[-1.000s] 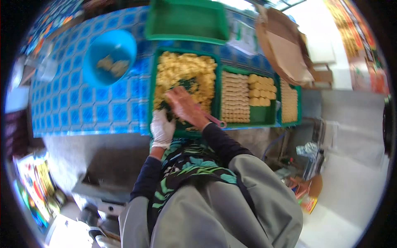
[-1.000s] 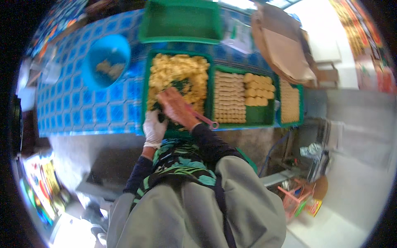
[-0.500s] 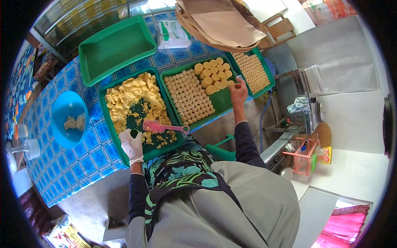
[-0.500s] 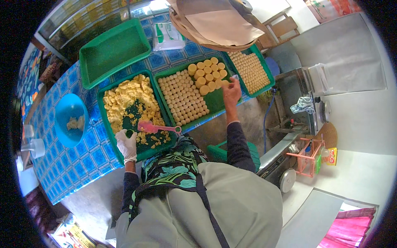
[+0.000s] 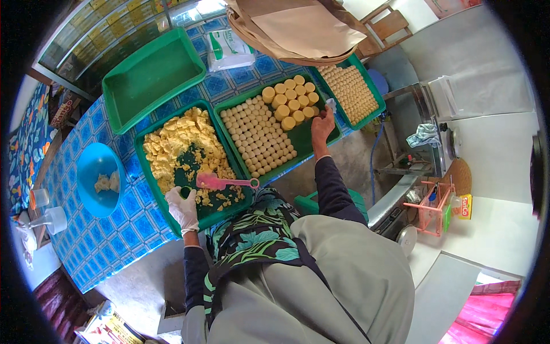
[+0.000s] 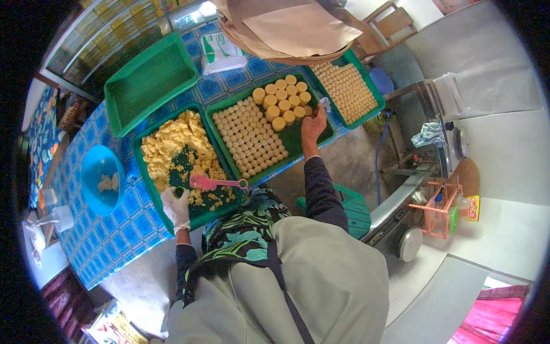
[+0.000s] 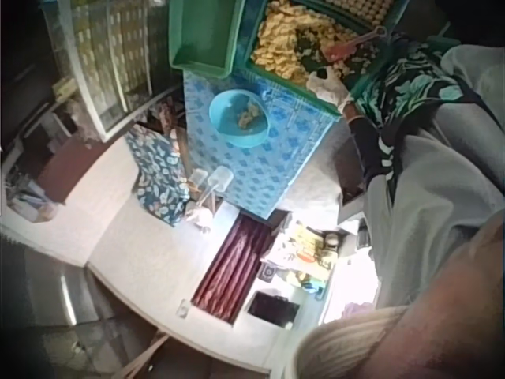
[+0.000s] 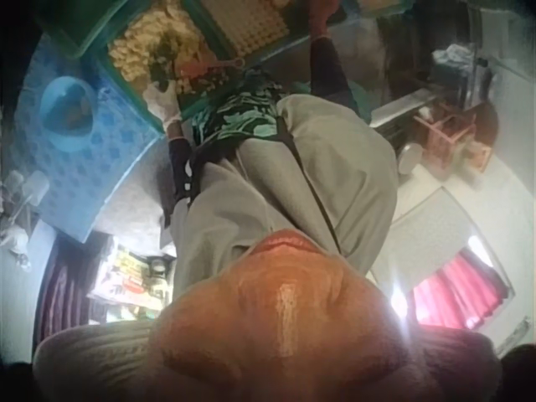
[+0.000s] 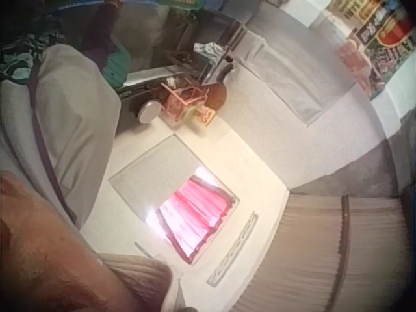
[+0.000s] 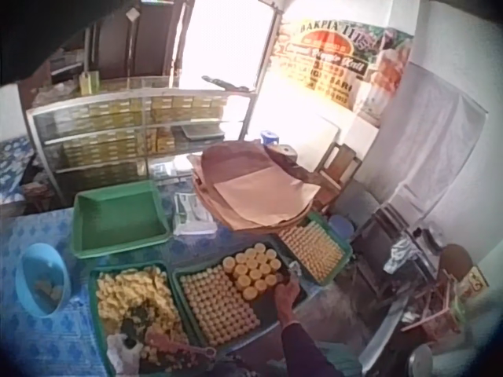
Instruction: The person uses a small scoop to take portions of a yellow mixture from a green tray and places them into dough circles, then rolls the dough into balls and places them onto a large tray.
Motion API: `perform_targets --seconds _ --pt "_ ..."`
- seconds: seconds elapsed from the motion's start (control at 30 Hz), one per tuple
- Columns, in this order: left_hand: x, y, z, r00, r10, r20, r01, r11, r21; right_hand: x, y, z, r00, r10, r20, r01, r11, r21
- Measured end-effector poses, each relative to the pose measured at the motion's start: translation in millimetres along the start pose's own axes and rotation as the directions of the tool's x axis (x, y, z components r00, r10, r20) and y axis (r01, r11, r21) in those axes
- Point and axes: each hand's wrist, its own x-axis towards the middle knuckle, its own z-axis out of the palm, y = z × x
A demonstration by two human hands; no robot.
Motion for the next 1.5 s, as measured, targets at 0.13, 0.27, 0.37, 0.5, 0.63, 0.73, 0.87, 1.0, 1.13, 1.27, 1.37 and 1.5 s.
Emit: perform_targets --seconds 0.13,0.27,0.37,0.5,0.63,0.73,0.87,1.0,1.13,1.27,1.37,1.5 --pt "-6.6 -4.9 -0.5 0.999 0.002 -0.049 -0.001 1.0 0.025 -7.0 -15.8 5.1 0.998 0.055 0.011 -0.056 0.996 0.062" --pt "-6.0 -4.3 -0.4 0.994 0.052 -0.098 -0.058 0.997 -0.057 -3.2 -8.5 -8.5 0.997 -0.019 0.079 0.014 0.998 0.068" --pt "9.2 12.7 -1.7 0.968 0.123 -0.218 -0.149 0.983 -0.105 -21.4 -39.4 -26.0 0.962 -0.259 -0.083 0.229 0.936 -0.267" --pt "60.8 41.1 -2.7 0.937 0.215 -0.274 -0.265 0.95 -0.163 -78.2 -108.5 -23.0 0.863 -0.452 0.224 0.41 0.888 0.21" --pt "112.3 44.3 26.9 0.9 0.302 -0.315 -0.336 0.94 -0.061 -164.2 -188.9 -14.0 0.505 -0.679 0.533 0.558 0.728 0.398" --pt "129.0 52.5 34.4 0.965 0.25 -0.078 -0.244 0.967 0.08 -203.9 -211.6 -14.9 0.312 -0.591 0.744 0.577 0.74 0.346" --pt "131.1 42.1 38.4 0.948 0.285 0.139 -0.304 0.942 0.141 -229.9 -214.5 -14.9 0.198 -0.548 0.813 0.763 0.607 0.224" --pt "108.2 28.1 33.5 0.963 0.205 0.176 -0.222 0.971 0.086 -234.0 -207.5 -16.5 0.26 -0.41 0.874 0.639 0.752 0.163" --pt "49.9 10.7 23.6 0.993 0.086 0.083 -0.078 0.993 -0.093 -215.1 -202.0 -12.5 0.333 -0.338 0.88 0.448 0.878 0.168" --pt "34.4 3.5 26.7 0.999 -0.044 0.007 0.044 0.973 -0.225 -224.6 -243.1 11.3 0.251 -0.489 0.835 0.496 0.806 0.323" --pt "28.5 -4.2 26.3 0.995 -0.091 -0.034 0.077 0.951 -0.3 -241.5 -239.6 32.0 0.138 -0.508 0.85 0.65 0.694 0.309" --pt "20.7 -1.2 28.0 0.963 -0.238 0.123 0.256 0.685 -0.682 -248.8 -223.7 57.4 0.095 -0.401 0.911 0.643 0.723 0.251"
